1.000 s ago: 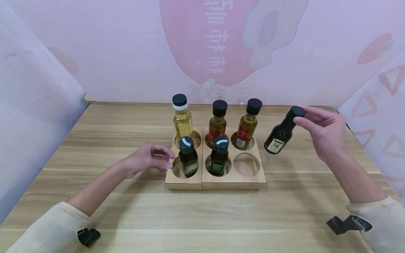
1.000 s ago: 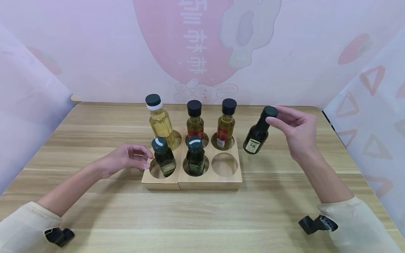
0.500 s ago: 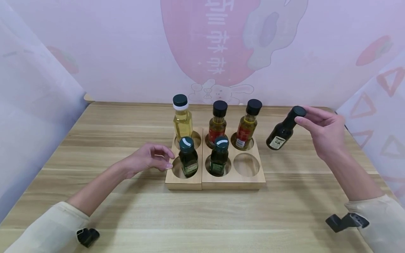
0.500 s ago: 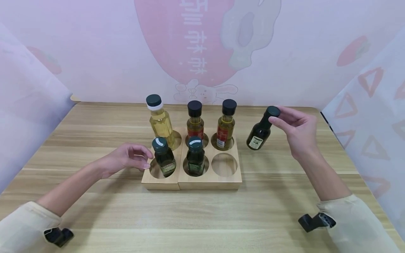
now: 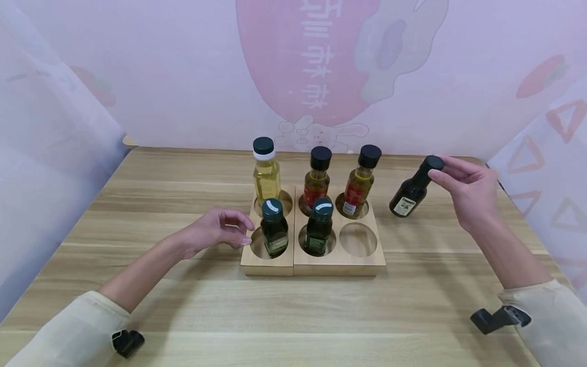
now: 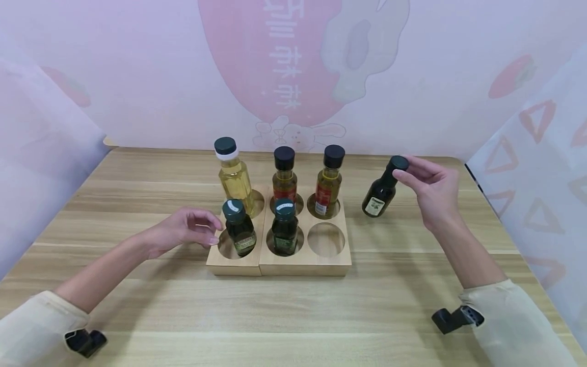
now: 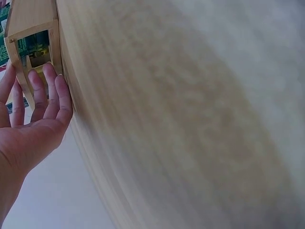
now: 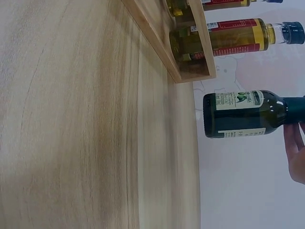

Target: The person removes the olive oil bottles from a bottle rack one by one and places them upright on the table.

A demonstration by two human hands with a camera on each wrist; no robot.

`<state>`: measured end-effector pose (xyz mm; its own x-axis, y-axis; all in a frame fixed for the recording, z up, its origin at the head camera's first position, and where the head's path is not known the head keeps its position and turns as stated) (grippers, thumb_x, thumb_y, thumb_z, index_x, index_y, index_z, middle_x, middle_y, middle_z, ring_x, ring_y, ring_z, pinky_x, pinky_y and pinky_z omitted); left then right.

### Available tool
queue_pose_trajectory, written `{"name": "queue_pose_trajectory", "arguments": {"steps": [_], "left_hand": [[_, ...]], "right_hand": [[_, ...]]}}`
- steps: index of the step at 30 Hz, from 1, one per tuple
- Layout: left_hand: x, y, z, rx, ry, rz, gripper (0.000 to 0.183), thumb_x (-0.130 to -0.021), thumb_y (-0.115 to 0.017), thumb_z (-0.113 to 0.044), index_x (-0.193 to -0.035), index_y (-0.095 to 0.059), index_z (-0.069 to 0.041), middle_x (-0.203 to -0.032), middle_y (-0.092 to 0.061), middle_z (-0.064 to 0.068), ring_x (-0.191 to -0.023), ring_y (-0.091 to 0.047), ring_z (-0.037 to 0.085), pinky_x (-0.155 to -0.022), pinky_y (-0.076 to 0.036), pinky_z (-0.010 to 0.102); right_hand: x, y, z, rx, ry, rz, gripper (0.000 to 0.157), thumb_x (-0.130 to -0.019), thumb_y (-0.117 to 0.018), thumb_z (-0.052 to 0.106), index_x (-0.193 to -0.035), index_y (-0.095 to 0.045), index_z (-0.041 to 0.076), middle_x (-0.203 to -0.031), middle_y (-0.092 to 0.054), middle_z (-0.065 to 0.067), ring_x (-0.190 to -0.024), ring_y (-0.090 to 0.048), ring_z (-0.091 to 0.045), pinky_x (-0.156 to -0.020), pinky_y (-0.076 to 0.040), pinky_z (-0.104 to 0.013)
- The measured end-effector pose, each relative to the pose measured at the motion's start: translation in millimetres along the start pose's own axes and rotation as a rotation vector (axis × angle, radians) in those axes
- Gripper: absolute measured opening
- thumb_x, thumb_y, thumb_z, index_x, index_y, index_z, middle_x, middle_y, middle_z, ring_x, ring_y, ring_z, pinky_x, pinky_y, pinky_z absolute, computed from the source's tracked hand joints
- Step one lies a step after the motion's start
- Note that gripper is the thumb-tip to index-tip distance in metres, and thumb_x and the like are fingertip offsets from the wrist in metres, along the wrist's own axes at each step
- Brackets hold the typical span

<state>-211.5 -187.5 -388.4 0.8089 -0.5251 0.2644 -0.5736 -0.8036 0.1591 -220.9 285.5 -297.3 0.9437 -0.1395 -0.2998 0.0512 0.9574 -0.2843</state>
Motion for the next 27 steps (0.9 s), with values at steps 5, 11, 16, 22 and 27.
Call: {"name": "queue_pose_trajectory", "arguments": {"steps": [5, 11, 16, 22, 27], "left_hand": [[0.2, -0.2, 0.0, 0.01, -0.002, -0.014, 0.025, -0.087, -0.079, -0.001, -0.11, -0.069, 0.004, -0.102, -0.063, 0.008, -0.088, -0.063, 0.019, -0.079, -0.06, 0.034], [1.0, -0.6, 0.6, 0.025, 0.008, -0.044, 0.028, -0.087, -0.08, 0.002, -0.112, -0.07, 0.008, -0.104, -0.067, 0.006, -0.085, -0.066, 0.017, -0.079, -0.061, 0.033], [1.3, -0.8, 0.2, 0.021, 0.018, -0.06, 0.034, -0.086, -0.08, 0.003, -0.116, -0.068, 0.013, -0.106, -0.07, 0.006, -0.083, -0.068, 0.014, -0.078, -0.061, 0.032], [1.0, -1.0, 0.7, 0.014, 0.027, -0.067, 0.036, -0.086, -0.08, 0.003, -0.117, -0.067, 0.014, -0.104, -0.071, 0.004, -0.083, -0.069, 0.013, -0.078, -0.061, 0.032], [1.1, -0.6, 0.1, 0.004, 0.017, -0.057, 0.033, -0.087, -0.08, 0.002, -0.116, -0.067, 0.013, -0.103, -0.068, 0.005, -0.085, -0.067, 0.015, -0.078, -0.061, 0.032]], "right_hand": [[-1, 3.6, 0, -0.019, -0.007, -0.019, 0.031, -0.087, -0.066, -0.023, -0.103, -0.081, 0.0, -0.087, -0.079, -0.006, -0.081, -0.077, -0.011, -0.083, -0.059, -0.02], [-2, 5.0, 0, -0.048, -0.012, -0.03, 0.03, -0.087, -0.066, -0.024, -0.102, -0.08, -0.002, -0.087, -0.079, -0.008, -0.08, -0.077, -0.012, -0.081, -0.06, -0.022], [-3, 7.0, -1, -0.073, -0.022, -0.038, 0.029, -0.087, -0.066, -0.023, -0.101, -0.08, -0.003, -0.087, -0.079, -0.009, -0.08, -0.077, -0.013, -0.08, -0.06, -0.023], [-5, 9.7, -2, -0.066, -0.03, -0.053, 0.028, -0.086, -0.067, -0.023, -0.1, -0.08, -0.002, -0.086, -0.079, -0.009, -0.079, -0.077, -0.013, -0.08, -0.06, -0.023], [-10, 11.8, -5, -0.04, -0.04, -0.066, 0.029, -0.086, -0.069, -0.023, -0.1, -0.081, -0.001, -0.085, -0.079, -0.007, -0.078, -0.077, -0.011, -0.08, -0.06, -0.022]]}}
Point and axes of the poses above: each hand's wrist, its own x-axis away from the middle knuckle, its own y-axis out of the back of the hand, z = x × y, the point moved 5 cm from there along -x, towards the middle knuckle
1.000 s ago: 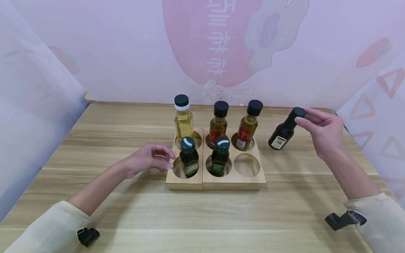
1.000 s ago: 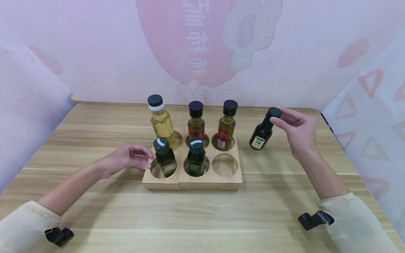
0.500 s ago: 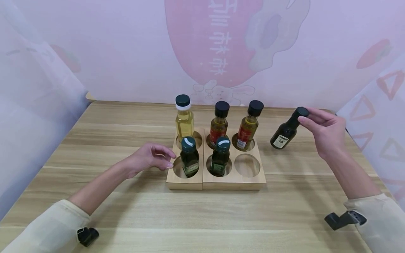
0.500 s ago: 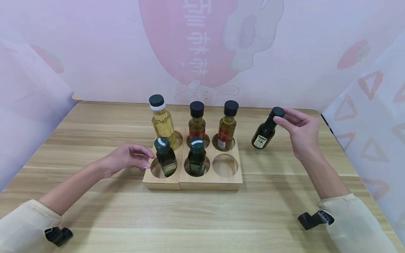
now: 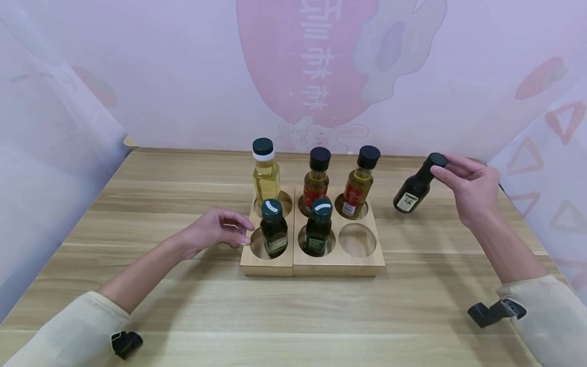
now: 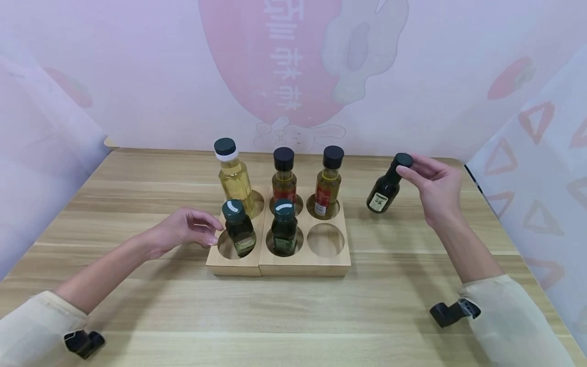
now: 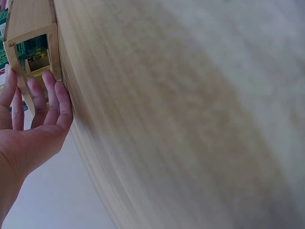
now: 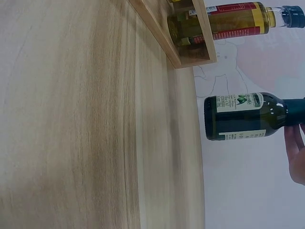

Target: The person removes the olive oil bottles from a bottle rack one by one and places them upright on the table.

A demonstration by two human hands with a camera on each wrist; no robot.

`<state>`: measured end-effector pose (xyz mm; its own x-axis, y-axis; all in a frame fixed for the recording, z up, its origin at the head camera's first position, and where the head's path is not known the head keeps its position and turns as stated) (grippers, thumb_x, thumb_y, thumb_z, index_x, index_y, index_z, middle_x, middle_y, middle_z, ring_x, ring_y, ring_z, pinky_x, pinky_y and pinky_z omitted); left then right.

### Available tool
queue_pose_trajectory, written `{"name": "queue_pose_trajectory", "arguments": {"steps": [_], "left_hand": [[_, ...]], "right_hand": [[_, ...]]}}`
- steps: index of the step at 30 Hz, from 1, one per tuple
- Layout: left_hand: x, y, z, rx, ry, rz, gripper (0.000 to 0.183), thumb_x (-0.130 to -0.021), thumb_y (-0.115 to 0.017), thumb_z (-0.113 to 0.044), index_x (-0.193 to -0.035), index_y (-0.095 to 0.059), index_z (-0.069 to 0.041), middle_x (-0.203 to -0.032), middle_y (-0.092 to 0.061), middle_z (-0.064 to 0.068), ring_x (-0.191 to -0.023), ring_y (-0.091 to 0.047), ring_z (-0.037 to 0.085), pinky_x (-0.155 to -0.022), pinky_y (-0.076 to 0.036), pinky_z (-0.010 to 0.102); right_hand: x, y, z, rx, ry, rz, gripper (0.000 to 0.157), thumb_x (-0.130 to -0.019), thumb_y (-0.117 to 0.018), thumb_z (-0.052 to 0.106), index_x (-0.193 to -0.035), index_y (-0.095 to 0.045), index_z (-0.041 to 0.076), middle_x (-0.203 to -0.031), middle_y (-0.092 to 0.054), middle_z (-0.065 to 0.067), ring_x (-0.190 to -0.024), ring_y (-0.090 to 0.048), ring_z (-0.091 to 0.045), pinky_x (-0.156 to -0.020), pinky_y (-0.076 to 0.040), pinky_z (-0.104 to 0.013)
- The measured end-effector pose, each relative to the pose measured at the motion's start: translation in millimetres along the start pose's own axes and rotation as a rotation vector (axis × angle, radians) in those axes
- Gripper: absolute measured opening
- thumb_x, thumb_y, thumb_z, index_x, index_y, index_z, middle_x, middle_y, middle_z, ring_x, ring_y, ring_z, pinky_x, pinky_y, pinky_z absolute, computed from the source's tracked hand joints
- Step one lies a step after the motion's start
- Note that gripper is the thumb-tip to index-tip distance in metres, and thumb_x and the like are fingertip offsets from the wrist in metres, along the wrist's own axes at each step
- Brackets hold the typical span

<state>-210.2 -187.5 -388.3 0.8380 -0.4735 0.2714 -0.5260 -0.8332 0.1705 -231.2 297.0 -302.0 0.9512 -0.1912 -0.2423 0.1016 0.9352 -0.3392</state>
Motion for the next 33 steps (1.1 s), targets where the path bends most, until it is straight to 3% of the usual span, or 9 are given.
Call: {"name": "queue_pose_trajectory", "arguments": {"steps": [6, 25, 33], "left_hand": [[-1.1, 0.9, 1.1, -0.017, 0.002, 0.006, 0.028, -0.087, -0.081, 0.0, -0.112, -0.07, 0.007, -0.102, -0.065, 0.006, -0.085, -0.065, 0.017, -0.078, -0.061, 0.032], [0.0, 3.1, -1.3, -0.042, 0.027, 0.009, 0.031, -0.087, -0.081, -0.002, -0.113, -0.068, 0.009, -0.1, -0.064, 0.007, -0.082, -0.063, 0.021, -0.076, -0.06, 0.033], [0.0, 2.3, -1.1, -0.037, 0.032, 0.013, 0.028, -0.087, -0.081, -0.002, -0.111, -0.069, 0.005, -0.1, -0.065, 0.007, -0.083, -0.065, 0.021, -0.077, -0.06, 0.034]], "right_hand": [[-7, 2.9, -6, 0.032, -0.03, -0.016, 0.029, -0.085, -0.072, -0.02, -0.1, -0.082, 0.002, -0.086, -0.079, -0.005, -0.078, -0.076, -0.01, -0.083, -0.058, -0.021], [-25, 11.5, -20, 0.003, -0.082, -0.069, 0.029, -0.083, -0.075, -0.019, -0.099, -0.082, 0.005, -0.086, -0.079, -0.005, -0.078, -0.077, -0.011, -0.079, -0.059, -0.022], [-30, 20.3, -22, -0.018, -0.108, -0.107, 0.03, -0.083, -0.075, -0.02, -0.099, -0.081, 0.005, -0.086, -0.079, -0.005, -0.077, -0.077, -0.012, -0.077, -0.059, -0.023]]}}
Point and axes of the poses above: each hand's wrist, its own x-axis away from the middle knuckle, its own y-axis out of the back of the hand, z = x × y, the point moved 5 cm from there along -x, towards the middle knuckle
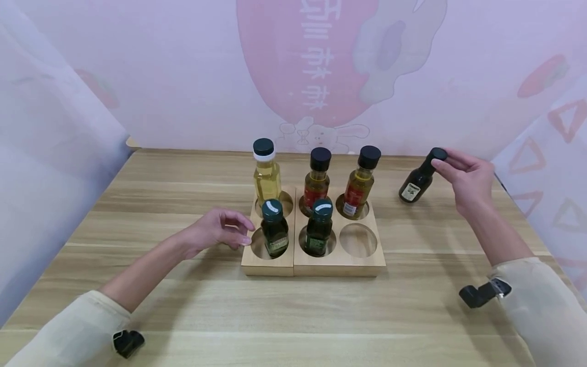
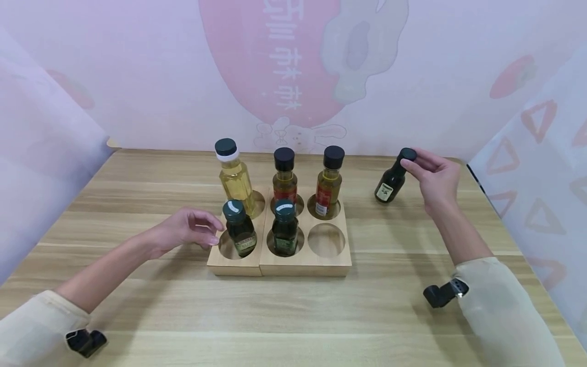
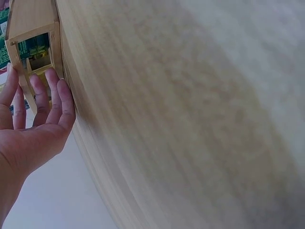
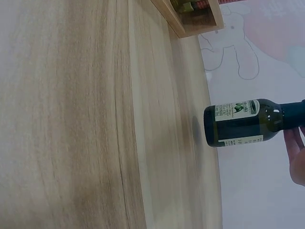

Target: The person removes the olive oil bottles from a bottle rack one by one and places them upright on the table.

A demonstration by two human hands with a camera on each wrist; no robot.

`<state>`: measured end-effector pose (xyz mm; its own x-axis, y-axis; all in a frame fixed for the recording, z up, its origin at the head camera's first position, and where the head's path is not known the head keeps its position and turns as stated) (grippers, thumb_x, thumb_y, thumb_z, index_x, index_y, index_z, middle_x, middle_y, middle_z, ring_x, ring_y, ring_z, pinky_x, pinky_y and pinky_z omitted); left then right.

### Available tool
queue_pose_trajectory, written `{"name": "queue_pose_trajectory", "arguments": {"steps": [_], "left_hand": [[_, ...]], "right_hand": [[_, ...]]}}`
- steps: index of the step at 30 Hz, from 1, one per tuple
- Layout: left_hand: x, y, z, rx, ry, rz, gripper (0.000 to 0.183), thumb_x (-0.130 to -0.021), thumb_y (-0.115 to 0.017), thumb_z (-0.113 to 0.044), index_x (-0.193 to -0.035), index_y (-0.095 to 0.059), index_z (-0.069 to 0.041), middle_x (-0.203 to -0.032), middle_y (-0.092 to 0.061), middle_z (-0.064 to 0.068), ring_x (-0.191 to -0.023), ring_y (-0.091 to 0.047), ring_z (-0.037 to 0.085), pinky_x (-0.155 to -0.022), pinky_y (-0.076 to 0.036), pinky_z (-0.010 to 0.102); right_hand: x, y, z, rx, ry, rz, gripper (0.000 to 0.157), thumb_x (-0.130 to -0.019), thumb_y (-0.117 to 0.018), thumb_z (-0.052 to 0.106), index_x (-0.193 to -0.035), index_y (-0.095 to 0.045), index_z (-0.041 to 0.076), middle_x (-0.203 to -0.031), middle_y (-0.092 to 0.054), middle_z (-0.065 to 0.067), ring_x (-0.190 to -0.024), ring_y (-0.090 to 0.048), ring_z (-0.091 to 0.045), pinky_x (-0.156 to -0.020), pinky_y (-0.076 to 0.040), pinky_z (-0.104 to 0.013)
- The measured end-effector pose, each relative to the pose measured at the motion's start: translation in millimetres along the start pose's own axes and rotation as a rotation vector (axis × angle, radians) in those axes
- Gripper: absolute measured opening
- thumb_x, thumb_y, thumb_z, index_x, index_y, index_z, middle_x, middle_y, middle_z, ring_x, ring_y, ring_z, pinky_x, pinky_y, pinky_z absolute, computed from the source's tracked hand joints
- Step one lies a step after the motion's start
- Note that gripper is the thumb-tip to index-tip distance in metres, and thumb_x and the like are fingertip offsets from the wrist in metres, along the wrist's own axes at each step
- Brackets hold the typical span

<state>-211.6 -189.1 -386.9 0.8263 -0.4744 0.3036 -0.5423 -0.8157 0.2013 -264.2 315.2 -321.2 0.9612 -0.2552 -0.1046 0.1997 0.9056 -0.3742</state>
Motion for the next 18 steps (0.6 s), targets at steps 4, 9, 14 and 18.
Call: {"name": "queue_pose_trajectory", "arguments": {"steps": [4, 9, 14, 18], "left_hand": [[0.2, -0.1, 0.3, -0.006, 0.008, -0.002, 0.027, -0.087, -0.082, -0.003, -0.111, -0.07, 0.004, -0.101, -0.065, 0.007, -0.083, -0.065, 0.02, -0.077, -0.06, 0.034], [-0.6, -0.2, 0.4, -0.008, 0.015, 0.001, 0.028, -0.087, -0.082, -0.003, -0.111, -0.07, 0.004, -0.101, -0.065, 0.006, -0.084, -0.065, 0.02, -0.077, -0.06, 0.034], [-1.2, 0.6, 0.3, -0.012, 0.014, 0.005, 0.029, -0.087, -0.082, -0.004, -0.112, -0.07, 0.006, -0.101, -0.066, 0.006, -0.083, -0.064, 0.019, -0.077, -0.06, 0.034], [-1.0, 0.6, -0.9, -0.02, 0.018, 0.011, 0.03, -0.087, -0.082, -0.004, -0.112, -0.07, 0.006, -0.1, -0.067, 0.006, -0.082, -0.064, 0.019, -0.077, -0.059, 0.034]], "right_hand": [[-4, 4.1, -1, -0.014, -0.013, -0.02, 0.03, -0.082, -0.075, -0.02, -0.099, -0.081, 0.004, -0.085, -0.079, -0.005, -0.076, -0.077, -0.012, -0.077, -0.059, -0.023], [-10, 7.7, -2, -0.02, -0.032, -0.032, 0.03, -0.082, -0.075, -0.02, -0.1, -0.081, 0.002, -0.085, -0.079, -0.006, -0.077, -0.077, -0.013, -0.077, -0.06, -0.024], [-17, 8.5, -1, 0.021, -0.03, -0.046, 0.029, -0.081, -0.078, -0.017, -0.098, -0.082, 0.006, -0.085, -0.079, -0.004, -0.078, -0.077, -0.011, -0.076, -0.06, -0.023], [-22, 8.1, -1, 0.054, -0.031, -0.062, 0.028, -0.081, -0.079, -0.015, -0.093, -0.082, 0.01, -0.085, -0.079, -0.002, -0.079, -0.077, -0.01, -0.077, -0.06, -0.023]]}}
Point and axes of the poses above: each hand's wrist, its own x-axis away from the middle knuckle, its own y-axis out of the back of the hand, z = x × y, the point moved 5 cm from there along -x, towards the middle knuckle
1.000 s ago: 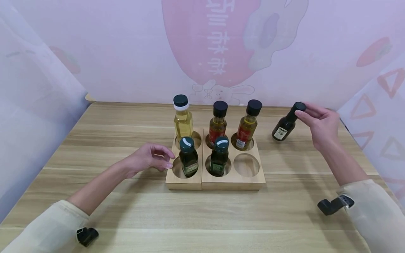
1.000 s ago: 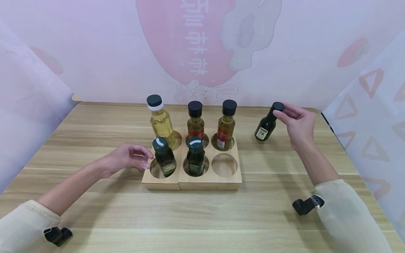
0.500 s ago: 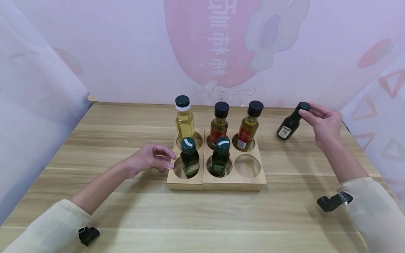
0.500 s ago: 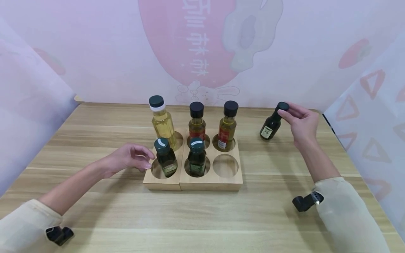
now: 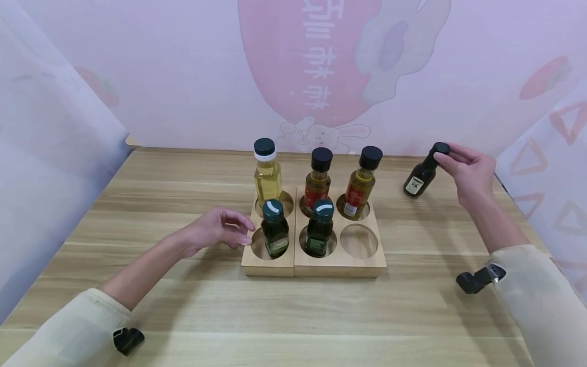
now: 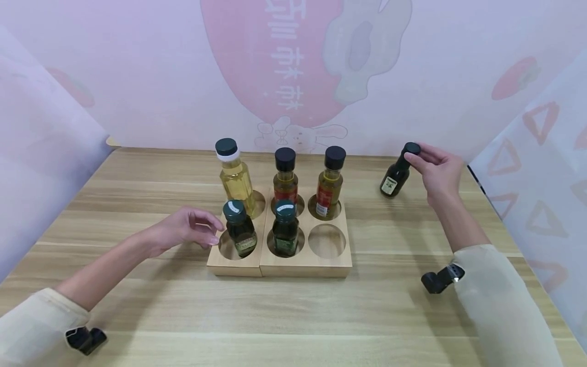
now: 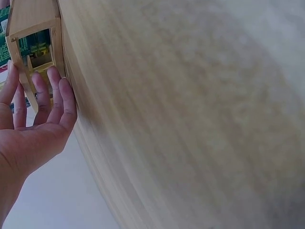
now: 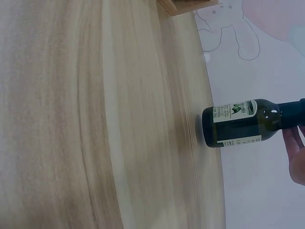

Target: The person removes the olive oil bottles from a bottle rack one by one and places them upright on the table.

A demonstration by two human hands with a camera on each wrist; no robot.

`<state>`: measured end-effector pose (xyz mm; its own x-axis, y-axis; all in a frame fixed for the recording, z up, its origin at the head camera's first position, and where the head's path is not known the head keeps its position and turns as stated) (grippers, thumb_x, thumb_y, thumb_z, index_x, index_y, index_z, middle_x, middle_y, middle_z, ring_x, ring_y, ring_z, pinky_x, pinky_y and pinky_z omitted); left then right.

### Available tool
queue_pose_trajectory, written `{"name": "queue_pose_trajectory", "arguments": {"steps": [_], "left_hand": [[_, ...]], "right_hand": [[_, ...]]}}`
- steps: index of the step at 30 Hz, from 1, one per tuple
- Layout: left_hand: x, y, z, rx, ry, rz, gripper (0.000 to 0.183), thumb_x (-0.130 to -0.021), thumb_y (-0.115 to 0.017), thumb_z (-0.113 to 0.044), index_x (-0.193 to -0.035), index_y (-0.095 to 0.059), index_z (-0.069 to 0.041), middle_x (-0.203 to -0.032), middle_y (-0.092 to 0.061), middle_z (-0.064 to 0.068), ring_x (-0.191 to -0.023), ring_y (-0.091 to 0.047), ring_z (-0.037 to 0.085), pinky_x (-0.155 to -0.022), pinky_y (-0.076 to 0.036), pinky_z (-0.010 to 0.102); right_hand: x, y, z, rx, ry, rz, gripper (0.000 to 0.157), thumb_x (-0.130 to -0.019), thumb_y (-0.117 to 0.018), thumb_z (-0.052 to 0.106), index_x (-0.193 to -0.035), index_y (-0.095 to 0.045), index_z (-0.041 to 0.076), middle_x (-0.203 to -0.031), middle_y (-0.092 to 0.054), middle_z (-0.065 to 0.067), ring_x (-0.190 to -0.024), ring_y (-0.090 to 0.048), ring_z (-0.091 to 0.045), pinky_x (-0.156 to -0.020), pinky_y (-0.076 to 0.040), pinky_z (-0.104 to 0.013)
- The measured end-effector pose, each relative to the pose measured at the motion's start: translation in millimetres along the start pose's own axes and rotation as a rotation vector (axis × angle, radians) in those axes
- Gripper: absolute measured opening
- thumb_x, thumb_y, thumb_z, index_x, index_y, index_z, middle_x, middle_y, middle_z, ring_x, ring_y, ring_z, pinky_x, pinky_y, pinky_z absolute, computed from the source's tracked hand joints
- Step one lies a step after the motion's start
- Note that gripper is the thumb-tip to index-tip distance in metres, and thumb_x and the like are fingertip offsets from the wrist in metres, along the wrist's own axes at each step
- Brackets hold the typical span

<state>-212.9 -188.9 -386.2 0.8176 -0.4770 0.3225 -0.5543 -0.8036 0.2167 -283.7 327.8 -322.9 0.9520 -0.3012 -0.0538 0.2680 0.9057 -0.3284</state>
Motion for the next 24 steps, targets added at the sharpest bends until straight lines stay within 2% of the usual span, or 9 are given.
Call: {"name": "queue_pose_trajectory", "arguments": {"steps": [24], "left_hand": [[-1.8, -0.3, 1.2, -0.002, -0.008, 0.016, 0.03, -0.087, -0.082, -0.005, -0.111, -0.07, 0.007, -0.099, -0.067, 0.008, -0.082, -0.065, 0.019, -0.077, -0.059, 0.033]], "right_hand": [[-14, -1.7, -2, 0.02, -0.028, -0.031, 0.029, -0.079, -0.082, -0.013, -0.092, -0.081, 0.012, -0.084, -0.078, -0.001, -0.079, -0.076, -0.009, -0.078, -0.06, -0.023]]}}
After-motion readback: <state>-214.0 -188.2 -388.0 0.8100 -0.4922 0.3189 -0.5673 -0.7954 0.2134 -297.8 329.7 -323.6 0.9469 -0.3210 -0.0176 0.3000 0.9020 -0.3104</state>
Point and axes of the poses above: each hand's wrist, its own x-axis away from the middle knuckle, its own y-axis out of the back of the hand, z = x × y, the point moved 5 cm from there along -x, towards the middle knuckle
